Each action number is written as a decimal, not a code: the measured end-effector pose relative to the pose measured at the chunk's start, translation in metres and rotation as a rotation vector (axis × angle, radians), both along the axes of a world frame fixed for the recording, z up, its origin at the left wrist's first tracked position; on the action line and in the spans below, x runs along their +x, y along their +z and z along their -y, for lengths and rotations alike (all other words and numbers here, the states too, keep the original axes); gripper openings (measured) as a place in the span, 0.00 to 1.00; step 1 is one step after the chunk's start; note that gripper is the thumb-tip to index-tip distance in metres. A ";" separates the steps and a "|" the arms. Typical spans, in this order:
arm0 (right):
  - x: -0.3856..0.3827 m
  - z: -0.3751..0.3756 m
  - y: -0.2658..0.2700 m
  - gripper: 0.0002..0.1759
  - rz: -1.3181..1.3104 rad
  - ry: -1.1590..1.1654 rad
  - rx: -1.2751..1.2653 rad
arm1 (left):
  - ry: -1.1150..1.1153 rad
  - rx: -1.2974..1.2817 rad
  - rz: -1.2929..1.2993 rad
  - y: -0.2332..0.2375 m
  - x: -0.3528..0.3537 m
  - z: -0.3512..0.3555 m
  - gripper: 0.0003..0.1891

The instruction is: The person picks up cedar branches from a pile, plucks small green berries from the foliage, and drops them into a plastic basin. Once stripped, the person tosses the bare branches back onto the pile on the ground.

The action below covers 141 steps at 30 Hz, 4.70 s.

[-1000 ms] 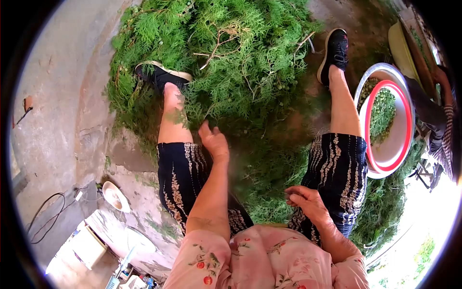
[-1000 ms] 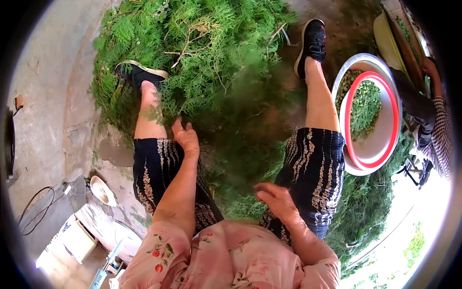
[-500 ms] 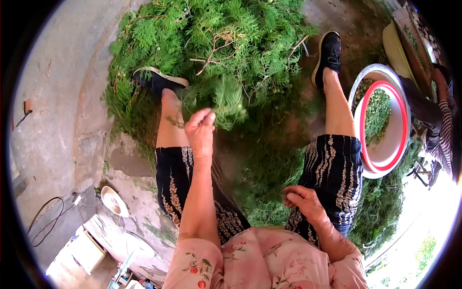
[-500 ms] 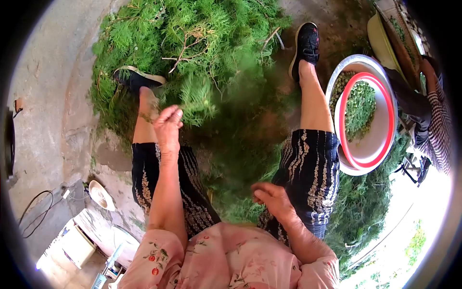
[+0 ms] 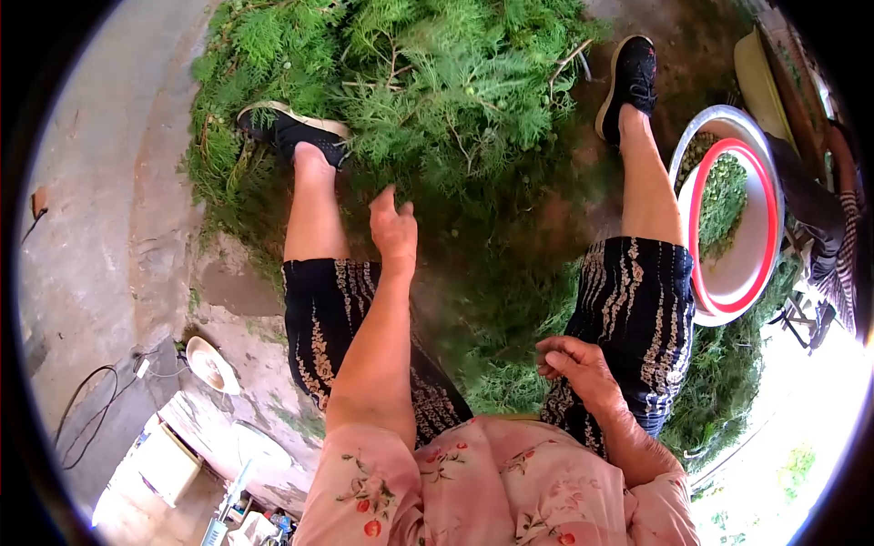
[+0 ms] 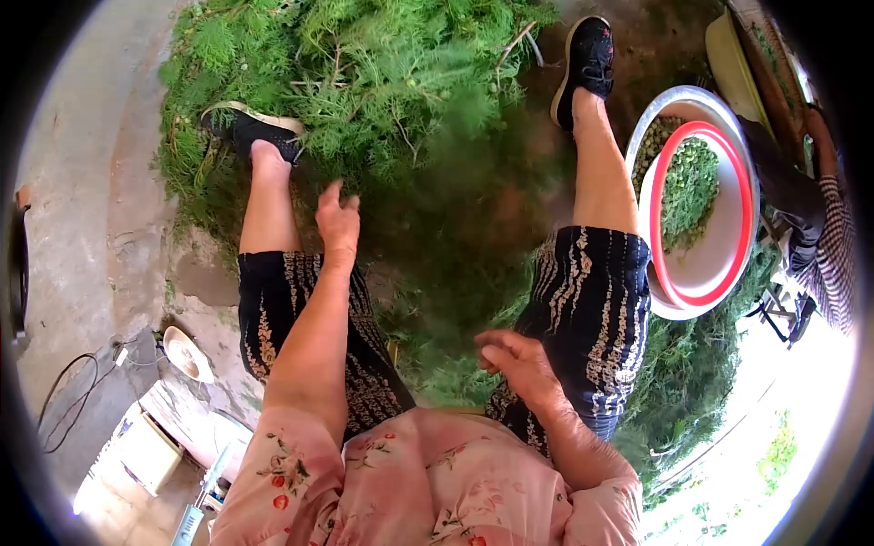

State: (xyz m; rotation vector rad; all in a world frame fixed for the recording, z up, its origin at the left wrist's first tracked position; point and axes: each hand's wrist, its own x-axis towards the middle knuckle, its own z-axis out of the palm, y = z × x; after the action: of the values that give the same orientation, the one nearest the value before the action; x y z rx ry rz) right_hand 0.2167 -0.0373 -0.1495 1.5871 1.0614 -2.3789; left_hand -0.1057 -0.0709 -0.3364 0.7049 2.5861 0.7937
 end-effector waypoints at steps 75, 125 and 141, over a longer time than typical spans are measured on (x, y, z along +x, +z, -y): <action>-0.002 -0.001 -0.010 0.13 0.036 -0.057 -0.100 | -0.148 -0.092 0.118 -0.073 0.030 0.030 0.14; 0.010 -0.019 0.008 0.15 -0.046 -0.347 -0.300 | -0.733 -0.068 0.120 -0.060 0.159 -0.088 0.14; 0.004 -0.001 0.026 0.11 0.015 -0.240 0.386 | -0.129 0.420 1.182 0.191 0.152 0.004 0.07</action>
State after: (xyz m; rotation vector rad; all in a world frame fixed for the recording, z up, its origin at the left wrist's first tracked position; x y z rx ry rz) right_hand 0.2203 -0.0366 -0.1235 1.9500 1.4761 -2.4084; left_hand 0.0462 -0.0747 -0.1453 0.3113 1.3178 1.2268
